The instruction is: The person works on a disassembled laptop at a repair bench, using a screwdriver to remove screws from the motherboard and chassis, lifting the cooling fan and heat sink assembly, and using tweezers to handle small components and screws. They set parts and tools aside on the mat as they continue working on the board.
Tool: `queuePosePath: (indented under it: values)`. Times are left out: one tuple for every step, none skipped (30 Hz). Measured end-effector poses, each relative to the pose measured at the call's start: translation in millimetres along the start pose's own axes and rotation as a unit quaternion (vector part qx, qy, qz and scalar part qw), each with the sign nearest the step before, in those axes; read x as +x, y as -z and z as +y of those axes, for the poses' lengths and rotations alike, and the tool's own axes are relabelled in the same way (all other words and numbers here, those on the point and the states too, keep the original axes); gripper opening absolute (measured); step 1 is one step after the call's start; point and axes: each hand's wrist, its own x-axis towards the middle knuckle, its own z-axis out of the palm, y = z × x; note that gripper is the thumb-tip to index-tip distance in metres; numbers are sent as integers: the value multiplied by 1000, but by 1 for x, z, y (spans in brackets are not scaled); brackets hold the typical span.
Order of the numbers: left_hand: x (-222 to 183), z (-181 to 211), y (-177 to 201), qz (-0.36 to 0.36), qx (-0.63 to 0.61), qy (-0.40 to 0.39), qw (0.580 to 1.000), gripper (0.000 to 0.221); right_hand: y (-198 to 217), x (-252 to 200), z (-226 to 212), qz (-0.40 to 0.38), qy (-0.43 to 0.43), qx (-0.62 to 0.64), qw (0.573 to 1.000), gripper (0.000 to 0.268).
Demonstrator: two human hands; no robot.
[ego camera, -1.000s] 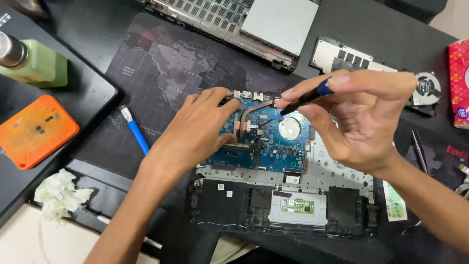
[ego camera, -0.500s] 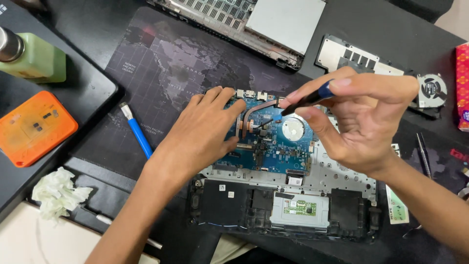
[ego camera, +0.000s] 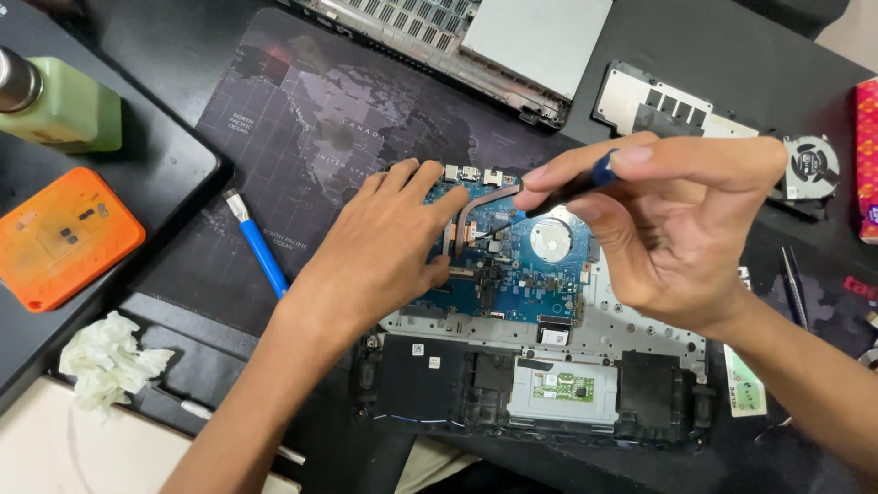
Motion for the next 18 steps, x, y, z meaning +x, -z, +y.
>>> queuePosePath:
  values:
    - [0, 0, 0, -4, 0, 1, 1000, 64, 0, 0, 0, 1, 5, -8, 1000, 45]
    - [1, -1, -1, -7, 0, 2, 1000, 65, -1, 1, -1, 1, 11, -17, 1000, 46]
    - [1, -1, -1, -7, 0, 3, 1000, 65, -1, -5, 5, 0, 11, -16, 1000, 46]
    - [1, -1, -1, -12, 2, 8, 1000, 66, -1, -11, 10, 16, 21, -30, 999, 50]
    - [1, 0, -1, -18, 3, 13, 1000, 67, -1, -17, 15, 31, 31, -44, 998, 55]
    - [2, 0, -1, -18, 2, 12, 1000, 67, -4, -13, 12, 32, 30, -45, 998, 55]
    - [2, 0, -2, -23, 5, 14, 1000, 69, -6, -9, 8, 47, 40, -57, 996, 54]
    - [2, 0, -1, -26, 9, 17, 999, 70, -9, -5, 5, 63, 50, -70, 994, 53]
    - [3, 0, -1, -26, 9, 16, 999, 70, -10, -7, 7, 64, 50, -70, 994, 53]
    - [3, 0, -1, -32, 10, 20, 999, 71, -11, -9, 9, 82, 51, -66, 993, 49]
    - [3, 1, -1, -37, 12, 25, 999, 72, -12, -11, 10, 100, 51, -63, 992, 45]
    - [3, 1, -1, -37, 12, 24, 999, 72, -11, -11, 10, 101, 51, -63, 992, 45]
    - [3, 1, 0, -38, 12, 25, 999, 72, -11, -11, 9, 110, 55, -54, 991, 43]
    - [3, 1, 0, -40, 12, 27, 999, 72, -11, -12, 9, 119, 57, -43, 990, 41]
    - [2, 1, 0, -40, 11, 26, 999, 72, -11, -10, 5, 119, 57, -44, 990, 41]
    - [2, 1, 0, -37, 11, 26, 999, 71, -11, -9, 2, 112, 47, -38, 992, 36]
    - [1, 1, 1, -34, 10, 25, 999, 71, -10, -7, -1, 104, 37, -32, 993, 31]
    - [1, 1, 1, -34, 10, 24, 999, 71, -11, -6, -1, 105, 37, -33, 993, 31]
